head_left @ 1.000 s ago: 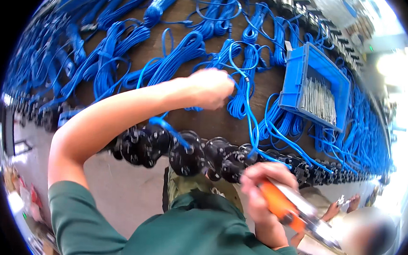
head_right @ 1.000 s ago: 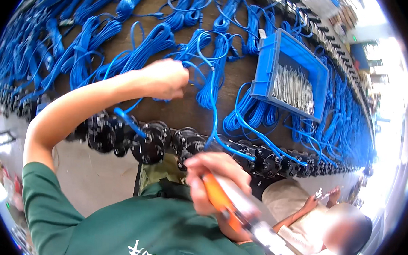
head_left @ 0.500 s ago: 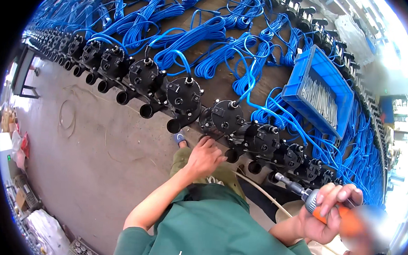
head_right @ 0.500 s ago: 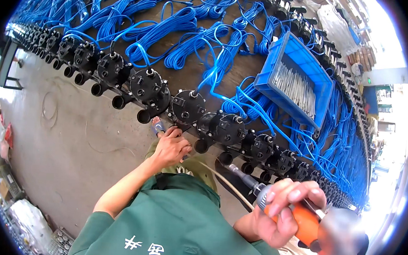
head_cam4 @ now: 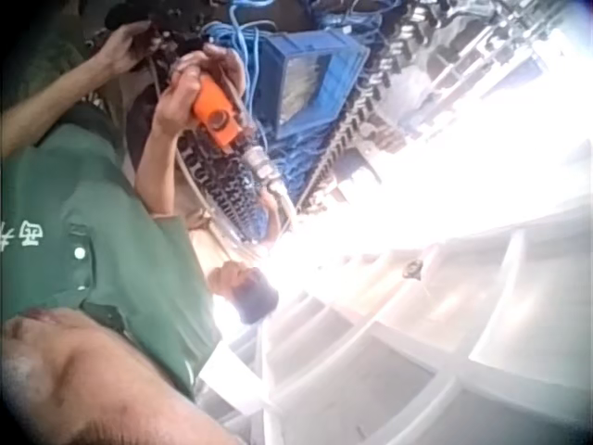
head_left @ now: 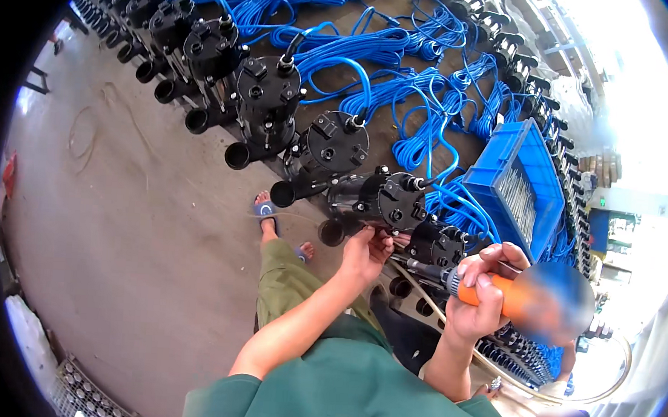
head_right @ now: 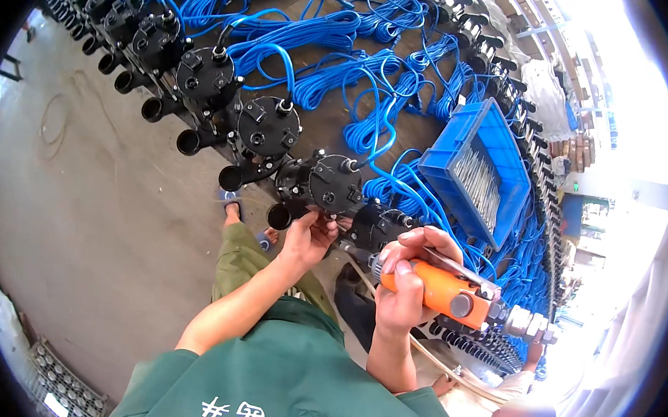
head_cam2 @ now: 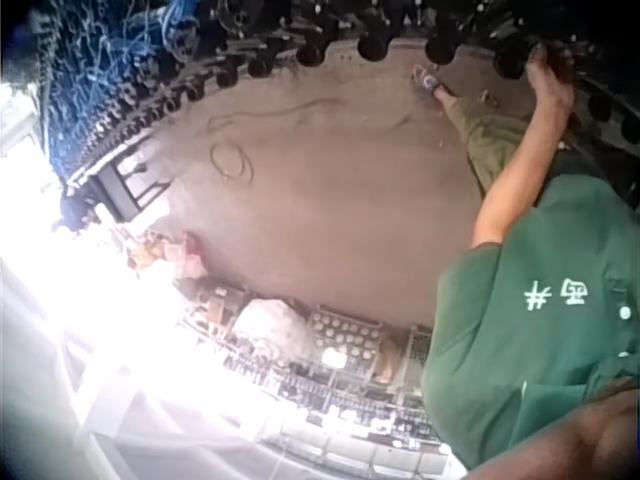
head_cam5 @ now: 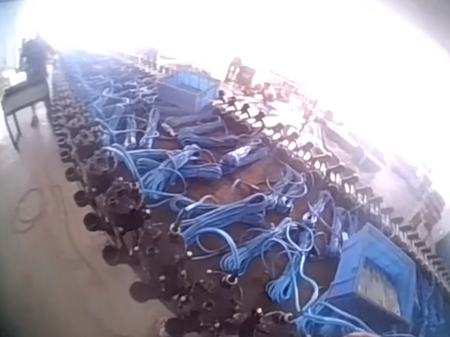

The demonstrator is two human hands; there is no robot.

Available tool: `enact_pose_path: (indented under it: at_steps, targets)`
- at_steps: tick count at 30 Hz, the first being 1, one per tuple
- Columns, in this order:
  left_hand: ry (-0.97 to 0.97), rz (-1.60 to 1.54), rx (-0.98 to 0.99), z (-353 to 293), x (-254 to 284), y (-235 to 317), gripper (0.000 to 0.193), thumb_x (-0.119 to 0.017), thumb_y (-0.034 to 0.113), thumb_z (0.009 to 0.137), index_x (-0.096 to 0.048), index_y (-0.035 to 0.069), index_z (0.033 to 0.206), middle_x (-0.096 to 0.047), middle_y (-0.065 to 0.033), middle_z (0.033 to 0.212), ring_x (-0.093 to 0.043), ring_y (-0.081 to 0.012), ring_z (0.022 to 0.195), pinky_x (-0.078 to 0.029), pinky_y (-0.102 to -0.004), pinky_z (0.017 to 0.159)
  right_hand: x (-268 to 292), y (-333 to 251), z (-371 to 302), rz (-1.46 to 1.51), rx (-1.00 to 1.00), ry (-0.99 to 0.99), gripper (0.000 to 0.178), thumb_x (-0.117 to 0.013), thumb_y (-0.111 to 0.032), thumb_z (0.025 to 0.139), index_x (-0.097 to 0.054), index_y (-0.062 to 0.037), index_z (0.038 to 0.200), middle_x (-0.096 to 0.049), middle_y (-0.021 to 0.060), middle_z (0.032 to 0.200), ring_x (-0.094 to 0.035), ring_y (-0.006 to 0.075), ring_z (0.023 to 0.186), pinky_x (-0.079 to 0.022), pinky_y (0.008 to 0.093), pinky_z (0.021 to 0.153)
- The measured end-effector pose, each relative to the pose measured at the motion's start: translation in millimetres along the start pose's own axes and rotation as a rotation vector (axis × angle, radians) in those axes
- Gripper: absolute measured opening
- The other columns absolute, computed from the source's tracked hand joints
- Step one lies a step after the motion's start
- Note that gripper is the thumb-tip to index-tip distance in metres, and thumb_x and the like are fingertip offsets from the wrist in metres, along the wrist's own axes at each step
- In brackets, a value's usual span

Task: The person assembles components of water pumps on a production line using a pneumatic screwdriver, handling wires and metallic pins.

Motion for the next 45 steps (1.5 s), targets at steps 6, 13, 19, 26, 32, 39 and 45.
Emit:
enact_pose_path:
  at_steps: [6,13,19,26,32,39,45]
  targets:
    - [-0.008,-0.088,-0.015,-7,6,4,0.019,-0.051,0.014,0.1,-0.06,-0.002,0.098,-0.066,-0.0141,0.091,-0.064,-0.027,0.082,-0.056,-0.0399,0.079,-8,23,2,-0.001,-0.084,-0.018,0.039,-0.056,-0.001,0.081,-0.057,0.0036,0.12,-0.064,0.0144,0.102,-0.059,0.0138,0.069,-0.052,0.0298,0.068]
    - [0.024,-0.072,-0.053,-7,-1,8,0.021,-0.044,0.013,0.105,-0.058,-0.003,0.101,-0.066,-0.0176,0.092,-0.064,-0.0275,0.08,-0.056,-0.038,0.076,10,46,-2,0.061,-0.111,0.103,0.047,-0.058,-0.003,0.079,-0.056,0.0066,0.125,-0.064,0.0173,0.103,-0.057,0.0126,0.065,-0.051,0.028,0.062]
    - [-0.014,-0.034,-0.054,-1,11,9,0.018,-0.049,0.012,0.099,-0.063,-0.001,0.097,-0.066,-0.0142,0.086,-0.065,-0.0291,0.079,-0.055,-0.0412,0.077,2,49,-4,0.198,-0.166,0.193,0.046,-0.059,-0.003,0.08,-0.056,0.0061,0.125,-0.064,0.0175,0.104,-0.057,0.0122,0.064,-0.051,0.0285,0.061]
    - [-0.001,-0.052,-0.074,5,19,4,0.02,-0.049,0.013,0.099,-0.063,-0.001,0.099,-0.066,-0.0142,0.087,-0.065,-0.0305,0.079,-0.054,-0.0417,0.076,18,85,-11,0.497,-0.324,0.229,0.039,-0.058,0.0,0.079,-0.055,0.0031,0.118,-0.062,0.0161,0.097,-0.056,0.0147,0.063,-0.052,0.0308,0.063]
    - [0.09,0.236,-0.166,-8,9,20,0.015,-0.054,0.012,0.099,-0.064,0.001,0.098,-0.067,-0.011,0.086,-0.064,-0.0242,0.077,-0.054,-0.0374,0.076,44,111,-12,0.101,-0.274,0.03,0.031,-0.057,0.002,0.081,-0.054,0.0016,0.111,-0.063,0.0155,0.089,-0.056,0.0153,0.061,-0.052,0.0305,0.062]
    - [0.069,1.685,-1.033,-62,-49,74,0.077,-0.087,0.017,0.069,-0.044,-0.001,0.13,-0.051,-0.0213,0.124,-0.052,-0.0376,0.112,-0.046,-0.0454,0.095,28,90,9,0.288,-0.254,0.028,0.044,-0.06,-0.002,0.079,-0.055,0.0067,0.122,-0.066,0.0203,0.099,-0.06,0.0144,0.064,-0.052,0.0297,0.062]
    - [-0.193,1.764,-0.956,-27,-63,103,0.12,-0.097,0.02,0.052,-0.029,0.003,0.15,-0.046,-0.0223,0.139,-0.051,-0.0421,0.119,-0.045,-0.0477,0.102,-66,45,68,0.089,-0.007,-0.126,0.04,-0.058,-0.003,0.08,-0.055,0.0042,0.119,-0.065,0.0179,0.099,-0.059,0.0146,0.063,-0.053,0.0319,0.065]
Point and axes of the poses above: each hand's wrist, its own z-axis towards the middle knuckle, its own x-axis out of the back of the hand, y = z × x, the point moved 3 cm from there along z, towards the middle knuckle
